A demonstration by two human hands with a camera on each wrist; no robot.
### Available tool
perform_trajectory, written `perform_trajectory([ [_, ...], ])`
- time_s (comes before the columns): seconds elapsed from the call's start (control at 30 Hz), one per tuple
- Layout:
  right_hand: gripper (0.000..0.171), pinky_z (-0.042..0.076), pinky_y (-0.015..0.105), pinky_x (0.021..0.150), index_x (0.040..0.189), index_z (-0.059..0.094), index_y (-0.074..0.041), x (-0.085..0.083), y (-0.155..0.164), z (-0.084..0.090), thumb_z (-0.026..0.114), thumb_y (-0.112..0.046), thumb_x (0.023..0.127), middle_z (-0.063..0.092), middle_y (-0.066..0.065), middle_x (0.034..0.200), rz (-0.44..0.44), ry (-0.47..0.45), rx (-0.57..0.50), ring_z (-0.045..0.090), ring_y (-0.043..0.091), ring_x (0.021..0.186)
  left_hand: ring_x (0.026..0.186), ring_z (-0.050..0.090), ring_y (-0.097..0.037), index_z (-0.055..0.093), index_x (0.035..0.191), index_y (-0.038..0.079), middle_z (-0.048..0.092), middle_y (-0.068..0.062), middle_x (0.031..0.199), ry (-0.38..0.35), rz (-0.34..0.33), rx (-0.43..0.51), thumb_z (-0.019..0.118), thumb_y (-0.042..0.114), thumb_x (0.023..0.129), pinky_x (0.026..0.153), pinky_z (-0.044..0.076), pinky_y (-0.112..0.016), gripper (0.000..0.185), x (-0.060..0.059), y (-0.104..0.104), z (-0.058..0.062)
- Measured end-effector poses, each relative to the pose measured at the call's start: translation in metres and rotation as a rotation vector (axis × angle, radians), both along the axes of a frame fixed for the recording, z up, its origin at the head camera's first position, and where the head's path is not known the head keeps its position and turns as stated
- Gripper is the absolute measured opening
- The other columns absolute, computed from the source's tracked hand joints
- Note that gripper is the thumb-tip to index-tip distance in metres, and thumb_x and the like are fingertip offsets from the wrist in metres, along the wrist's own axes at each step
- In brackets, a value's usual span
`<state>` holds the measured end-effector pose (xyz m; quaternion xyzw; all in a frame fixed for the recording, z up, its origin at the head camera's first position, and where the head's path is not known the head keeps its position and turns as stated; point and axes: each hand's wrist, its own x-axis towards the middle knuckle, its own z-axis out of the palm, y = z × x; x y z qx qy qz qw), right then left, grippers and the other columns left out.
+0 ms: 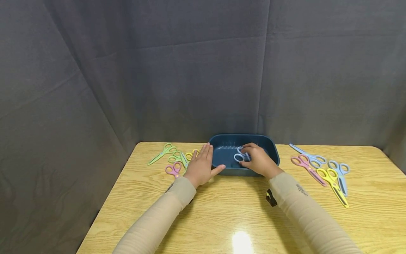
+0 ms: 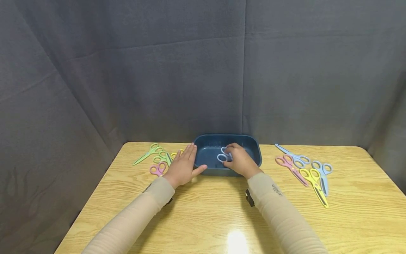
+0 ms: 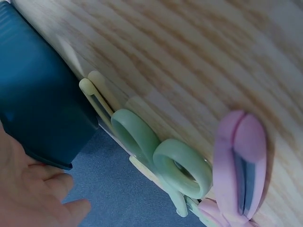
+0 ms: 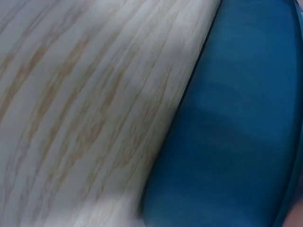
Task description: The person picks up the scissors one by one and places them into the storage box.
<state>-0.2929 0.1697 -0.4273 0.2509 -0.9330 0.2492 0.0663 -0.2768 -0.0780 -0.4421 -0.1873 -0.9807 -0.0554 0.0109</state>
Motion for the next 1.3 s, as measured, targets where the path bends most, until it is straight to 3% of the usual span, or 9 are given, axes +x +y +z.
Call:
perform_trajectory([
  [0.2, 0.035, 0.054, 0.05, 0.088, 0.113, 0.07, 0.009, -0.002, 0.002, -0.002, 0.081, -0.011, 0.086, 0.06, 0.028, 0.126, -0.001, -0.039, -0.034, 0.064, 0.038, 0.102, 0.156, 0.011, -0.027, 0.014, 0.162, 0.003, 0.011, -0.013, 0.169, 0.005, -0.005, 0.007, 0.032, 0.074, 0.098, 0.124, 0.014, -0.052, 0.097, 0.002, 0.0, 0.003],
  [0.33, 0.031, 0.054, 0.044, 0.078, 0.109, 0.071, 0.006, -0.003, 0.003, -0.002, 0.081, -0.012, 0.086, 0.062, 0.024, 0.12, -0.016, -0.109, -0.052, 0.061, 0.028, 0.089, 0.156, 0.011, -0.027, 0.013, 0.162, 0.002, 0.01, -0.013, 0.169, -0.001, -0.011, 0.014, 0.033, 0.073, 0.099, 0.124, 0.014, -0.051, 0.097, 0.003, 0.0, 0.003],
  [0.53, 0.03, 0.049, 0.037, 0.071, 0.11, 0.072, 0.003, -0.008, 0.001, -0.001, 0.08, -0.015, 0.087, 0.066, 0.013, 0.098, -0.044, -0.229, -0.073, 0.058, 0.021, 0.08, 0.156, 0.012, -0.028, 0.015, 0.161, 0.001, 0.013, -0.014, 0.169, 0.007, -0.007, 0.04, 0.036, 0.071, 0.099, 0.124, 0.015, -0.051, 0.096, 0.004, -0.001, 0.003],
  [0.63, 0.03, 0.049, 0.035, 0.069, 0.112, 0.071, 0.003, -0.009, 0.001, 0.0, 0.079, -0.015, 0.089, 0.067, 0.013, 0.1, -0.038, -0.273, -0.077, 0.058, 0.019, 0.077, 0.156, 0.011, -0.027, 0.015, 0.162, 0.002, 0.013, -0.014, 0.169, 0.007, -0.003, 0.042, 0.035, 0.072, 0.099, 0.124, 0.014, -0.051, 0.096, 0.003, -0.002, 0.002],
  [0.8, 0.027, 0.048, 0.035, 0.072, 0.109, 0.071, 0.002, -0.01, 0.001, -0.002, 0.079, -0.014, 0.089, 0.068, 0.017, 0.11, -0.037, -0.313, -0.071, 0.058, 0.019, 0.079, 0.156, 0.013, -0.029, 0.016, 0.161, 0.001, 0.014, -0.015, 0.168, 0.018, -0.014, 0.049, 0.035, 0.072, 0.099, 0.123, 0.015, -0.052, 0.097, 0.003, -0.001, 0.0],
  [0.97, 0.025, 0.049, 0.04, 0.081, 0.109, 0.071, 0.001, -0.009, 0.001, -0.002, 0.078, -0.014, 0.09, 0.068, 0.019, 0.116, -0.037, -0.352, -0.07, 0.061, 0.024, 0.091, 0.156, 0.013, -0.029, 0.016, 0.161, 0.0, 0.014, -0.015, 0.168, 0.023, -0.016, 0.045, 0.036, 0.072, 0.099, 0.123, 0.016, -0.051, 0.097, 0.004, 0.0, 0.001],
  [1.13, 0.025, 0.05, 0.046, 0.091, 0.11, 0.071, 0.0, -0.009, 0.001, -0.003, 0.077, -0.014, 0.091, 0.068, 0.019, 0.119, -0.037, -0.389, -0.072, 0.063, 0.03, 0.106, 0.155, 0.014, -0.029, 0.016, 0.161, 0.0, 0.014, -0.015, 0.168, 0.023, -0.014, 0.026, 0.036, 0.072, 0.099, 0.123, 0.017, -0.051, 0.097, 0.005, 0.0, 0.002],
  [1.3, 0.024, 0.05, 0.048, 0.094, 0.11, 0.071, 0.001, -0.012, 0.0, -0.004, 0.077, -0.014, 0.091, 0.069, 0.018, 0.117, -0.03, -0.395, -0.064, 0.064, 0.03, 0.107, 0.155, 0.015, -0.029, 0.018, 0.161, -0.001, 0.015, -0.016, 0.168, 0.027, -0.017, 0.026, 0.036, 0.071, 0.099, 0.122, 0.019, -0.051, 0.096, 0.005, 0.0, 0.004],
])
